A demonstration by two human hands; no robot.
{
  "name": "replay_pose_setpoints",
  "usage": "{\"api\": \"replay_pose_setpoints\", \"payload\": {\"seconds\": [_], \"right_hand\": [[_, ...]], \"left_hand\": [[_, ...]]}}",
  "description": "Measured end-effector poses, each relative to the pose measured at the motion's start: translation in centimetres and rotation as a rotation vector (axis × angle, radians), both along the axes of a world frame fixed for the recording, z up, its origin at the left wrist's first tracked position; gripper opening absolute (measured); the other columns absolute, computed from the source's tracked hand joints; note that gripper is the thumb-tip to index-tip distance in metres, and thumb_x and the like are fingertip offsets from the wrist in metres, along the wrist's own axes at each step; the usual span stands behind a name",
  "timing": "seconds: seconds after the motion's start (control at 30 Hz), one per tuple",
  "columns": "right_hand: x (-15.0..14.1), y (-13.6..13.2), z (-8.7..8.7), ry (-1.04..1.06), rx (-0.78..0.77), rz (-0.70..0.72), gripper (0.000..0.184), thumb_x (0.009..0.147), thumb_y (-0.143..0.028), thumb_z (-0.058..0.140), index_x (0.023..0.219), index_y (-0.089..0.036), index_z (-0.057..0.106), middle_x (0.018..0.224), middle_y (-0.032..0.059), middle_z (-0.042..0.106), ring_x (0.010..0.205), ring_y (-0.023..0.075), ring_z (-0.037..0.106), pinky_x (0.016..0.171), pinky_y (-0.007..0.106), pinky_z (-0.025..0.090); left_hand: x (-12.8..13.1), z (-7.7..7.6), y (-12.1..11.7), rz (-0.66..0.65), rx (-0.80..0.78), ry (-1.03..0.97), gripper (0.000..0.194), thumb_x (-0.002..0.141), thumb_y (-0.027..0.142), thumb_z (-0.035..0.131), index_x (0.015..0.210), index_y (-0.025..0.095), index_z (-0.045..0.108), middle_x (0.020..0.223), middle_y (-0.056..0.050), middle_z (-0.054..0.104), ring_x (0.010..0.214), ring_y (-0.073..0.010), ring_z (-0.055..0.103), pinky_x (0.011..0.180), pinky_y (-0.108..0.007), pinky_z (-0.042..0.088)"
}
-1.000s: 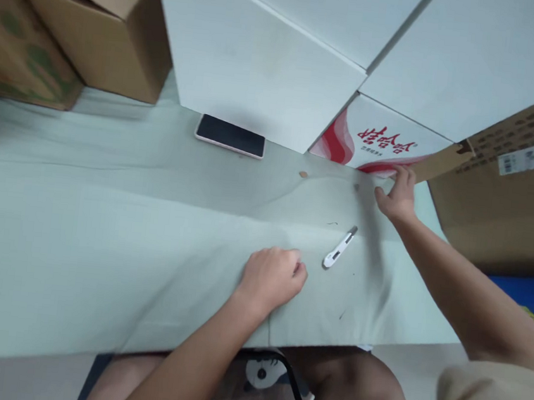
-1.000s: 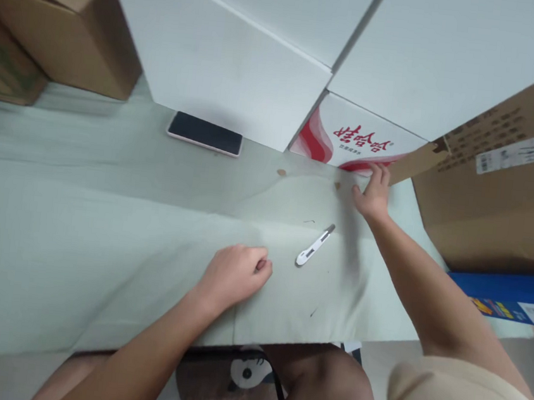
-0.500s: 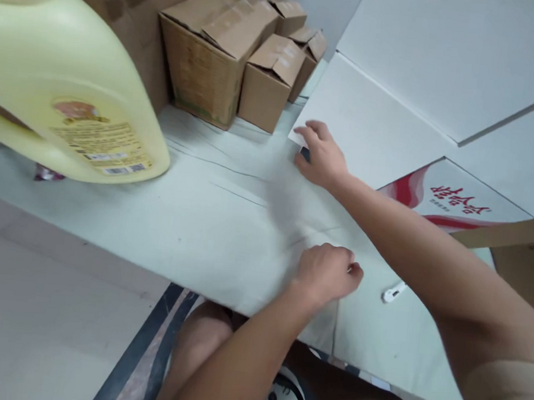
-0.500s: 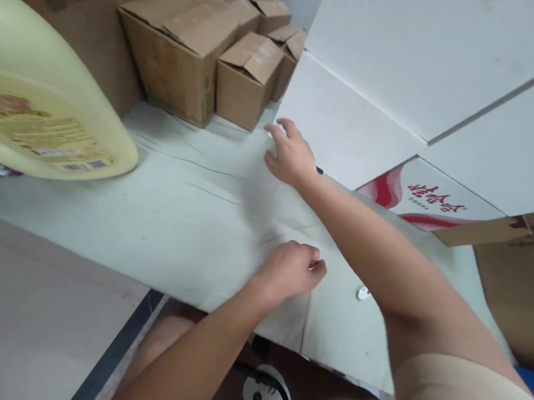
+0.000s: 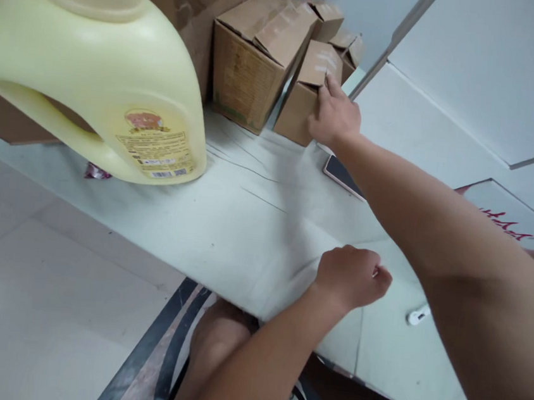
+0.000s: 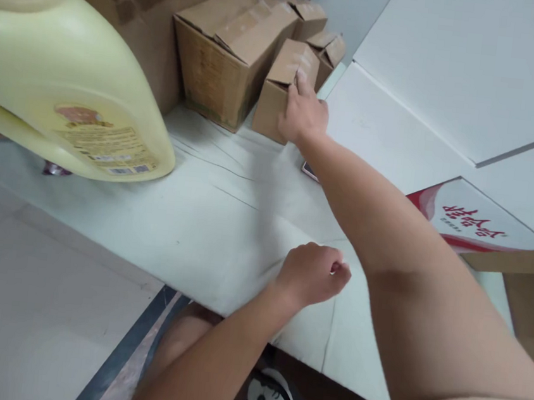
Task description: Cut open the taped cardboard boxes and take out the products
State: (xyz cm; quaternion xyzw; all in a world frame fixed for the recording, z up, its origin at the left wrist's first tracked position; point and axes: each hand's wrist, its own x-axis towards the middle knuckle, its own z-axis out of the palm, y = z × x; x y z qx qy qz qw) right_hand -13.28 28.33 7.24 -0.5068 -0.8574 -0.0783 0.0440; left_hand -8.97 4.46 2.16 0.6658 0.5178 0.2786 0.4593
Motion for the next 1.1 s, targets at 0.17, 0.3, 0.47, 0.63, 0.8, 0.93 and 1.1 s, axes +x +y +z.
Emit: {"api": "replay_pose_setpoints", "payload": {"seconds": [0.17,0.3,0.47,0.63,0.8,0.93,1.1], "right_hand": [[6.9,-7.3,-0.7,0.008,0.100,0.140,0.058,0.088,-0.024,0.051,0.145,-0.023,0.045,0.170,0.0106,0.026,0.151,0.0289,0.039,0.116,0.053,0.041],[15.4,-15.2,-2.3,0.147,0.216,0.164,0.046,0.089,-0.027,0.050,0.135,-0.023,0.057,0.157,0.0134,0.050,0.141,0.0281,0.053,0.114,0.049,0.043],[27.2,-25.1,-7.6,0.586,0.284,-0.249,0.044,0.091,-0.036,0.052,0.132,-0.021,0.058,0.144,0.0164,0.057,0.136,0.0302,0.055,0.105,0.050,0.050],[33.5,-30.5,-12.0,0.656,0.190,-0.825,0.046,0.086,-0.044,0.050,0.119,-0.015,0.064,0.119,0.0166,0.062,0.121,0.0314,0.057,0.106,0.053,0.045],[34.9,-30.0,-11.5,0.407,0.037,-1.000,0.052,0.084,-0.046,0.050,0.120,-0.014,0.068,0.107,0.0163,0.059,0.107,0.0306,0.057,0.097,0.048,0.046],[36.2,-29.9,-10.7,0.344,-0.158,-0.958,0.043,0.087,-0.042,0.043,0.109,-0.017,0.071,0.096,0.0132,0.065,0.096,0.0284,0.059,0.081,0.038,0.045],[38.1,-30.5,-10.2,0.558,-0.166,-0.960,0.030,0.076,-0.037,0.058,0.100,-0.023,0.068,0.094,0.0090,0.069,0.087,0.0256,0.060,0.069,0.032,0.038]], "left_hand": [[-0.7,-0.7,-0.3,0.455,0.404,-0.073,0.026,0.089,0.030,0.047,0.064,0.022,0.046,0.056,0.001,0.049,0.054,-0.0151,0.044,0.055,-0.032,0.025],[-2.3,-1.1,-0.2,0.847,0.885,-0.217,0.017,0.091,0.031,0.048,0.076,0.022,0.050,0.073,-0.003,0.056,0.074,-0.0191,0.056,0.074,-0.035,0.042],[-4.1,-1.4,0.9,0.833,0.849,-0.382,0.026,0.091,0.041,0.057,0.108,0.022,0.056,0.112,-0.011,0.060,0.109,-0.0272,0.058,0.101,-0.046,0.046],[-2.8,-2.9,2.9,0.291,0.551,-0.629,0.046,0.092,0.053,0.060,0.131,0.030,0.055,0.136,-0.007,0.061,0.130,-0.0306,0.056,0.111,-0.048,0.045],[0.2,-4.2,4.2,0.056,0.368,-0.709,0.056,0.088,0.061,0.064,0.138,0.038,0.054,0.152,-0.002,0.052,0.146,-0.0331,0.045,0.121,-0.050,0.039],[2.6,-4.3,4.0,-0.007,0.321,-0.692,0.061,0.083,0.057,0.071,0.138,0.038,0.053,0.160,-0.001,0.043,0.150,-0.0333,0.038,0.121,-0.047,0.039],[4.0,-3.9,3.3,-0.059,0.279,-0.683,0.065,0.074,0.058,0.074,0.133,0.035,0.060,0.148,-0.003,0.051,0.142,-0.0335,0.044,0.118,-0.046,0.040]]}}
